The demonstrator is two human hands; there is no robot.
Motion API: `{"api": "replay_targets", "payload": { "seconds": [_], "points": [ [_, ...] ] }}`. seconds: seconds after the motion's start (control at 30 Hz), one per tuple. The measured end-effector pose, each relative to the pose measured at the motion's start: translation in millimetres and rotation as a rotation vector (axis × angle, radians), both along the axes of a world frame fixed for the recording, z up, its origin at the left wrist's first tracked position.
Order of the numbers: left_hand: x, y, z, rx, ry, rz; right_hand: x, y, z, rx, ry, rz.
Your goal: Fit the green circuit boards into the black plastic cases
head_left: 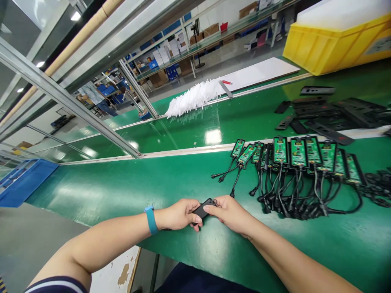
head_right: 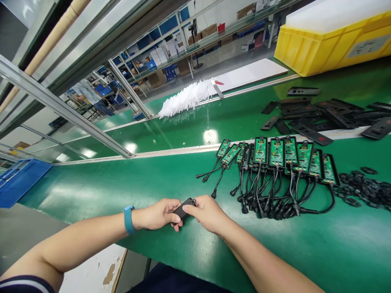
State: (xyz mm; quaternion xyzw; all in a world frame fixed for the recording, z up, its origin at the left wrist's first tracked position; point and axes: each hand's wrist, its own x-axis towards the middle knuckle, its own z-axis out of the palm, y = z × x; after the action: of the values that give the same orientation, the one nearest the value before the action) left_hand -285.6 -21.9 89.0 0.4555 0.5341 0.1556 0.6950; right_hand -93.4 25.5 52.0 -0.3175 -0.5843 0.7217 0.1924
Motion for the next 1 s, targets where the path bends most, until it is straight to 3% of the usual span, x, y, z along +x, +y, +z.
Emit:
{"api": "replay_targets", "payload": {
  "seconds": [0.13,0.27,0.37,0.47,0.67,1.0],
  "points": [
    [0.3,5.0,5.0,-0.046,-0.027,-0.012,0.3,3.5,-1.7,-0.054,-0.08,-0.056],
    [0.6,9.6,19.7,-0.195,-0.227,-0.038,4.5,10.5,2.5,-0.204,-0.097,-0.043],
    [5.2,9.8,25.8,-0.277,-0.395,0.029,7.7,14.4,4.2,-0.323,-0.019,-0.05],
    [11.4,9.0,22.3,-0.325,-0.485,0.084,8.6,15.0,3.8,-0.423,0.054,-0.088],
    [19.0,9.4,10.3,-0.426,-0.455,0.151,6.6,11.6,7.0,-0.508,0.113,-0.171],
    [36.4,-1.1,18.2,-0.33,-0.357,0.207,4.0,12.1,4.7,-0.542,0.212,-0.225]
  ]
}}
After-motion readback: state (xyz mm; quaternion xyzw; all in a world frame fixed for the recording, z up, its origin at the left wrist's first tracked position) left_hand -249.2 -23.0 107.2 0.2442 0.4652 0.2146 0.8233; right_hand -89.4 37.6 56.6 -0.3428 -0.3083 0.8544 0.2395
